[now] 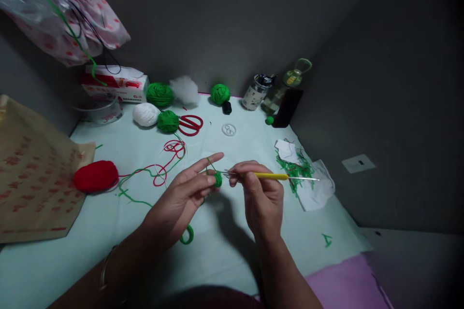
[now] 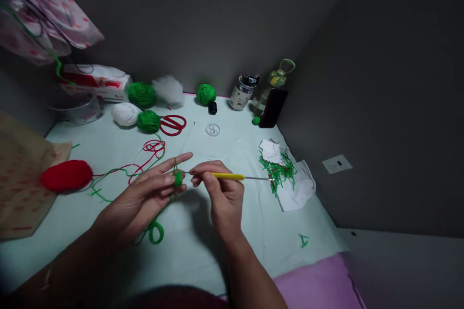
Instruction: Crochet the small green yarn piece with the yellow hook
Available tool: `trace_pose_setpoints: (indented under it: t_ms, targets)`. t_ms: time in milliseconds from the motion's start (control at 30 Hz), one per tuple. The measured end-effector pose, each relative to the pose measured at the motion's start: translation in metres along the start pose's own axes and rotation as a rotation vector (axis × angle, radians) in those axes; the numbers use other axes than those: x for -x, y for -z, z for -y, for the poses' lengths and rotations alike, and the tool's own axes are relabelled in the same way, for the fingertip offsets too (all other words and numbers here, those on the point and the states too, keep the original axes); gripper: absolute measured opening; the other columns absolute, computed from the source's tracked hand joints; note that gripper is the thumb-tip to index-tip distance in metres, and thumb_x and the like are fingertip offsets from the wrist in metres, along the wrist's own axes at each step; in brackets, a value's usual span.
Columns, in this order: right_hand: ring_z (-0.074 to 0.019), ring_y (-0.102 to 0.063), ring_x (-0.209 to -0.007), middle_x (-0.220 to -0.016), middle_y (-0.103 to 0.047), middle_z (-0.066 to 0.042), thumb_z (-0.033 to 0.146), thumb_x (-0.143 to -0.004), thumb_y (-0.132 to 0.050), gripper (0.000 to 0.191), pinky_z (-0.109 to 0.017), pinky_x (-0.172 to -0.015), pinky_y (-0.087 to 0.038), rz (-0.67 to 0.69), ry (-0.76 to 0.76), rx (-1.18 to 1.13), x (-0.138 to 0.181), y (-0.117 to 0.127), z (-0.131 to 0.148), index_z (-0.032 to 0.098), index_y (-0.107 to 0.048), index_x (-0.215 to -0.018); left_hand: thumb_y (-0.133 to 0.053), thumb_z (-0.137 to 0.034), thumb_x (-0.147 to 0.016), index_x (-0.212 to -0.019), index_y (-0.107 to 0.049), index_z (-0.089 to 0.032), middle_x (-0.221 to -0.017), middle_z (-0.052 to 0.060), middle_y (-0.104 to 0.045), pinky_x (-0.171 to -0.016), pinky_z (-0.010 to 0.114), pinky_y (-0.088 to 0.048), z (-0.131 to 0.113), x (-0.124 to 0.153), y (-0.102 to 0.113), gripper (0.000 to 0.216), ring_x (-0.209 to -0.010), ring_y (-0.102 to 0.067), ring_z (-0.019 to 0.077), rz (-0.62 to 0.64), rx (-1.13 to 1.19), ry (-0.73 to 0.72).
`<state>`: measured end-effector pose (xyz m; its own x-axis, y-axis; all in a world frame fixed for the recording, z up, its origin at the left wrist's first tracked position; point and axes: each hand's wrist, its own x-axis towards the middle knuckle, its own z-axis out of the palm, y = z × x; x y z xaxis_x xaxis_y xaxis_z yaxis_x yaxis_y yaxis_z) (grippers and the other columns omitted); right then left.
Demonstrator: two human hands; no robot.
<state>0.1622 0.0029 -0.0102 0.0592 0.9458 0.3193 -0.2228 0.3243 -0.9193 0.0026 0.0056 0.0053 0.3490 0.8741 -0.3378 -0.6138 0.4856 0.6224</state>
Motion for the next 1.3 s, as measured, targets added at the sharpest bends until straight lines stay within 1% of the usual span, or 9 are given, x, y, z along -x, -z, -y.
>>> trace_pose_setpoints:
  t_ms: [167, 300, 433, 533, 667, 833, 1067, 1200, 1300]
  targets:
    - [-0.0104, -0.060, -0.068, -0.081, -0.067, -0.001, 0.029, -0.096, -0.062, 0.017, -0.025, -0.064, -0.049, -0.042, -0.079, -0.158, -0.003, -0.001, 0.003, 0.022, -0.076, -0.090, -0.074, -0.014, -0.079, -0.117, -0.077, -0.017, -0.078, -0.001, -0.060, -0.081, 0.025, -0.045, 0.000, 0.001, -0.001, 0.038, -0.071, -0.051, 0.0096, 0.015, 0.004, -0.019]
    - [-0.0123, -0.063, -0.077, -0.088, -0.071, -0.002, 0.028, -0.095, -0.064, 0.014, -0.027, -0.071, -0.052, 0.019, -0.065, -0.055, -0.001, -0.002, -0.001, 0.023, -0.077, -0.094, -0.080, -0.019, -0.080, -0.117, -0.076, -0.026, -0.088, 0.000, -0.067, -0.083, 0.023, -0.045, 0.009, -0.001, 0.002, 0.038, -0.086, -0.060, 0.0119, 0.023, -0.137, -0.122]
    - [-0.0111, -0.066, -0.076, -0.091, -0.074, -0.002, 0.027, -0.096, -0.064, 0.014, -0.025, -0.071, -0.053, -0.005, -0.087, -0.089, 0.000, -0.002, -0.002, 0.024, -0.077, -0.096, -0.081, -0.020, -0.080, -0.116, -0.076, -0.027, -0.085, -0.001, -0.068, -0.069, 0.021, -0.044, 0.011, -0.002, 0.002, 0.037, -0.078, -0.061, 0.0101, -0.001, -0.206, -0.159]
    - [-0.0101, -0.067, -0.072, -0.087, -0.075, -0.001, 0.028, -0.097, -0.062, 0.015, -0.024, -0.070, -0.055, -0.008, -0.119, -0.172, -0.002, -0.002, 0.001, 0.022, -0.076, -0.094, -0.079, -0.021, -0.083, -0.114, -0.076, -0.024, -0.081, -0.002, -0.067, -0.075, 0.023, -0.047, 0.008, 0.000, 0.000, 0.032, -0.068, -0.060, 0.0078, 0.003, -0.175, -0.152]
    - [-0.0106, -0.069, -0.072, -0.087, -0.075, -0.002, 0.028, -0.100, -0.056, 0.020, -0.025, -0.071, -0.056, 0.000, -0.086, -0.133, -0.001, -0.001, 0.004, 0.021, -0.073, -0.095, -0.077, -0.021, -0.084, -0.114, -0.075, -0.022, -0.079, -0.002, -0.067, -0.080, 0.024, -0.048, 0.006, 0.001, -0.001, 0.030, -0.070, -0.062, 0.0088, -0.002, -0.147, -0.143]
    - [-0.0128, -0.070, -0.079, -0.095, -0.074, -0.003, 0.019, -0.102, -0.050, 0.021, -0.030, -0.074, -0.058, 0.022, 0.118, 0.204, 0.008, 0.000, 0.008, 0.022, -0.071, -0.103, -0.077, -0.021, -0.084, -0.117, -0.073, -0.022, -0.079, -0.003, -0.065, -0.077, 0.023, -0.049, 0.007, 0.000, 0.001, 0.034, -0.073, -0.062, 0.0095, -0.048, -0.244, -0.204]
    - [-0.0184, -0.069, -0.095, -0.100, -0.072, -0.010, 0.007, -0.096, -0.052, 0.025, -0.034, -0.078, -0.059, 0.181, 0.647, 0.791, 0.015, -0.004, 0.007, 0.016, -0.066, -0.116, -0.080, -0.013, -0.077, -0.118, -0.072, -0.021, -0.077, -0.004, -0.063, -0.073, 0.022, -0.050, 0.009, 0.002, -0.004, 0.042, -0.073, -0.060, 0.0099, -0.144, -0.347, -0.332]
    - [-0.0204, -0.067, -0.101, -0.106, -0.070, -0.009, 0.005, -0.092, -0.060, 0.031, -0.035, -0.082, -0.059, 0.147, 0.719, 1.015, 0.018, -0.005, 0.006, 0.020, -0.069, -0.118, -0.081, -0.019, -0.078, -0.129, -0.069, -0.020, -0.073, -0.004, -0.061, -0.064, 0.019, -0.046, 0.007, 0.003, -0.003, 0.052, -0.063, -0.051, 0.0069, -0.020, -0.150, -0.141]
    - [-0.0190, -0.067, -0.092, -0.100, -0.071, -0.005, 0.009, -0.096, -0.055, 0.031, -0.035, -0.077, -0.057, 0.069, 0.497, 0.678, 0.014, -0.003, 0.008, 0.027, -0.071, -0.115, -0.078, -0.019, -0.082, -0.125, -0.072, -0.016, -0.061, -0.008, -0.049, -0.073, 0.022, -0.050, 0.002, 0.003, -0.001, 0.044, -0.054, -0.038, 0.0048, 0.015, 0.005, 0.005]
